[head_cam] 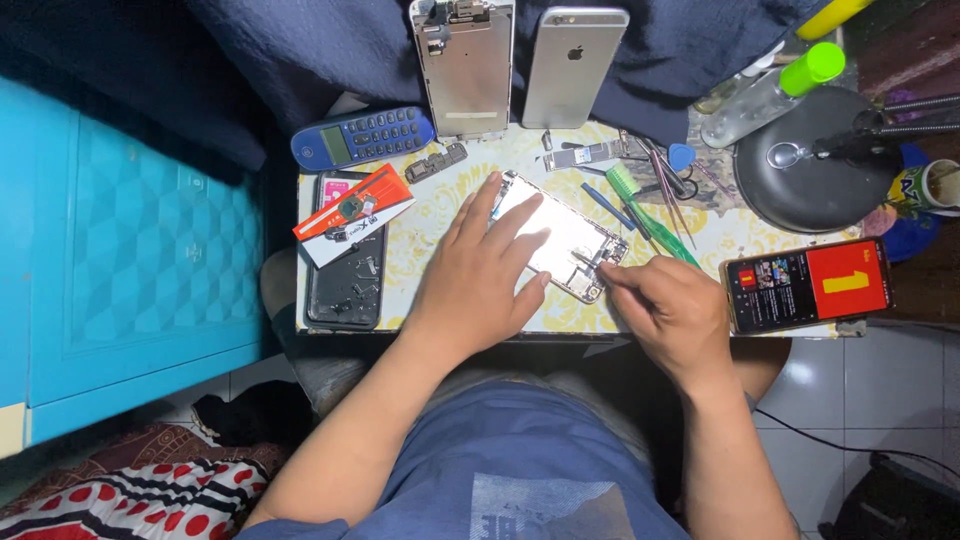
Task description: Fastening internal screws into a smartphone during a repair process using a precision screwdriver.
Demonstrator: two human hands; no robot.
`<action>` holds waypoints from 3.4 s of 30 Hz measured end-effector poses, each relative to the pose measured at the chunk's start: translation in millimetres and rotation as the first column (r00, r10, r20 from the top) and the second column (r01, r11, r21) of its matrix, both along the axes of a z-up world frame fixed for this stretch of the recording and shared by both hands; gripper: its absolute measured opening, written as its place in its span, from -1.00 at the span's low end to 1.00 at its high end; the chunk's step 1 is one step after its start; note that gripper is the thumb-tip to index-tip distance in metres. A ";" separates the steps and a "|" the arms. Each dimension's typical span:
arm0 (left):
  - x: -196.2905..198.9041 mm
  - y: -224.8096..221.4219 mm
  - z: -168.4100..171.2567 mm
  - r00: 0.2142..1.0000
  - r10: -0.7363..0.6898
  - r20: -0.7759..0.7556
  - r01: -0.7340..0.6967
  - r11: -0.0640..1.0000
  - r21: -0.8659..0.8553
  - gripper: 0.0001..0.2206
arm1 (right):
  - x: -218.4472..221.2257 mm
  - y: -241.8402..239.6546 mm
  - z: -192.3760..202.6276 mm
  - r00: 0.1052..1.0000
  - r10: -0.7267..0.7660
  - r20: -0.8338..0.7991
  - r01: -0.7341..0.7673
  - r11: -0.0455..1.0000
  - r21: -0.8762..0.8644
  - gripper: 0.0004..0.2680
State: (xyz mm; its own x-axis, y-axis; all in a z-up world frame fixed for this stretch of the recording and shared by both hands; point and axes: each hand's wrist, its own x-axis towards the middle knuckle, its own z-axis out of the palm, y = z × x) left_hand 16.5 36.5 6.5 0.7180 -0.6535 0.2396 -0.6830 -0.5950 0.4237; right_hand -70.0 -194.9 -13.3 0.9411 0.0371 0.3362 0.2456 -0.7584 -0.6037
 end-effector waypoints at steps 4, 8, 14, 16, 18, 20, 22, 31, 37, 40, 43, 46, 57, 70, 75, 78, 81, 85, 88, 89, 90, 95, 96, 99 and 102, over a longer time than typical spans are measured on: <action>0.0 0.0 2.0 1.000 0.000 -0.014 0.000 1.000 -0.010 -0.64 | -1.3 -2.7 -4.5 1.000 -0.022 -0.013 0.022 0.999 -0.038 -0.94; 0.0 0.2 0.3 1.000 0.001 -0.013 -0.002 1.000 -0.010 -0.65 | -0.9 -2.1 0.5 1.000 -0.001 -0.022 0.000 1.000 -0.030 -0.94; 0.5 0.4 1.0 1.000 0.000 -0.030 -0.001 1.000 -0.008 -0.65 | -0.6 -1.4 3.5 0.998 -0.008 -0.057 0.008 1.000 0.009 -0.93; 0.1 0.7 0.2 1.000 -0.001 -0.014 0.000 1.000 -0.019 -0.66 | -1.1 -0.4 0.0 0.999 -0.022 -0.032 0.021 0.999 -0.027 -0.93; 0.4 0.7 0.9 1.000 -0.003 -0.019 0.003 1.000 -0.018 -0.66 | 0.4 0.0 3.4 0.999 -0.007 -0.044 0.006 1.000 -0.013 -0.93; 0.6 0.5 1.5 1.000 -0.003 -0.019 0.003 1.000 -0.018 -0.66 | 2.1 0.1 7.2 0.999 0.011 -0.051 -0.011 1.000 0.001 -0.92; 0.5 0.6 1.8 1.000 -0.003 -0.023 0.003 1.000 -0.017 -0.66 | 3.4 0.3 11.4 0.998 0.034 -0.055 -0.032 0.999 0.032 -0.93; 0.6 0.1 1.4 1.000 0.003 -0.018 -0.003 1.000 -0.023 -0.67 | 2.1 0.7 7.0 0.999 0.009 -0.031 -0.009 1.000 0.007 -0.94; 0.6 0.3 2.4 1.000 -0.002 -0.021 0.002 1.000 -0.025 -0.67 | 0.9 0.0 8.3 0.999 0.025 -0.028 -0.026 1.000 -0.015 -0.95; 0.7 0.3 3.1 1.000 -0.003 -0.028 0.002 1.000 -0.017 -0.67 | 0.5 -0.4 6.1 1.000 0.012 -0.014 -0.012 1.000 0.010 -0.93; 0.9 0.9 2.8 1.000 -0.005 -0.020 0.005 1.000 -0.019 -0.67 | -2.2 -0.2 -2.3 1.000 -0.031 -0.005 0.031 0.999 -0.043 -0.95; 0.9 0.3 4.6 0.999 -0.001 -0.040 0.001 1.000 -0.018 -0.67 | -4.0 -2.6 -4.2 1.000 -0.026 -0.002 0.025 0.998 -0.049 -0.95; 1.9 1.2 6.7 0.999 -0.010 -0.046 0.010 1.000 -0.005 -0.68 | -0.4 -0.3 3.4 1.000 0.003 -0.002 -0.003 1.000 -0.017 -0.96; 1.6 1.6 4.6 1.000 -0.015 -0.028 0.014 0.999 -0.032 -0.67 | -0.8 -4.4 -1.2 0.999 0.051 0.014 -0.051 0.998 -0.036 -0.97; 1.8 0.8 9.3 0.998 -0.015 -0.058 0.014 1.000 -0.005 -0.67 | -0.8 -2.4 -1.2 1.000 0.015 0.026 -0.014 1.000 -0.018 -0.96; 1.0 0.6 12.3 0.997 -0.012 -0.073 0.012 1.000 0.006 -0.67 | -1.8 -1.3 -1.3 1.000 0.001 0.030 -0.001 1.000 -0.019 -0.96; 1.0 0.1 13.0 0.997 -0.012 -0.075 0.013 1.000 0.004 -0.67 | -0.7 -0.9 1.4 0.999 0.007 0.037 -0.006 1.000 -0.027 -0.97; 0.9 -0.5 16.9 0.995 -0.009 -0.103 0.010 1.000 0.004 -0.67 | 1.5 0.3 3.4 0.999 0.032 0.044 -0.031 0.999 -0.019 -0.97; 1.0 -0.4 16.5 0.995 -0.012 -0.103 0.013 1.000 0.012 -0.66 | -0.2 -0.8 -0.1 0.998 0.009 0.056 -0.008 1.000 -0.017 -0.97; 1.1 -0.5 16.7 0.994 -0.014 -0.104 0.016 1.000 0.012 -0.66 | -0.2 0.1 0.8 0.998 0.007 0.055 -0.006 1.000 -0.016 -0.97; 1.3 -0.7 16.7 0.995 -0.010 -0.103 0.012 1.000 0.014 -0.66 | -0.1 0.9 1.6 0.999 -0.001 0.052 0.002 1.000 -0.019 -0.96; 1.1 -0.3 12.8 0.998 -0.017 -0.067 0.018 1.000 0.013 -0.67 | 1.6 3.0 9.3 1.000 0.002 0.026 -0.002 1.000 -0.026 -0.97; 1.3 -0.6 13.6 0.997 -0.018 -0.075 0.019 1.000 0.014 -0.67 | 2.5 3.8 11.8 1.000 0.014 0.019 -0.014 1.000 -0.027 -0.97; 1.8 -0.7 16.1 0.996 -0.013 -0.090 0.015 1.000 0.020 -0.67 | 3.6 2.8 13.9 0.999 0.034 -0.006 -0.034 0.999 -0.016 -0.97; 1.6 -1.0 16.0 0.995 -0.012 -0.096 0.014 1.000 0.021 -0.67 | 2.0 0.0 8.8 0.999 0.033 -0.017 -0.033 0.999 -0.010 -0.98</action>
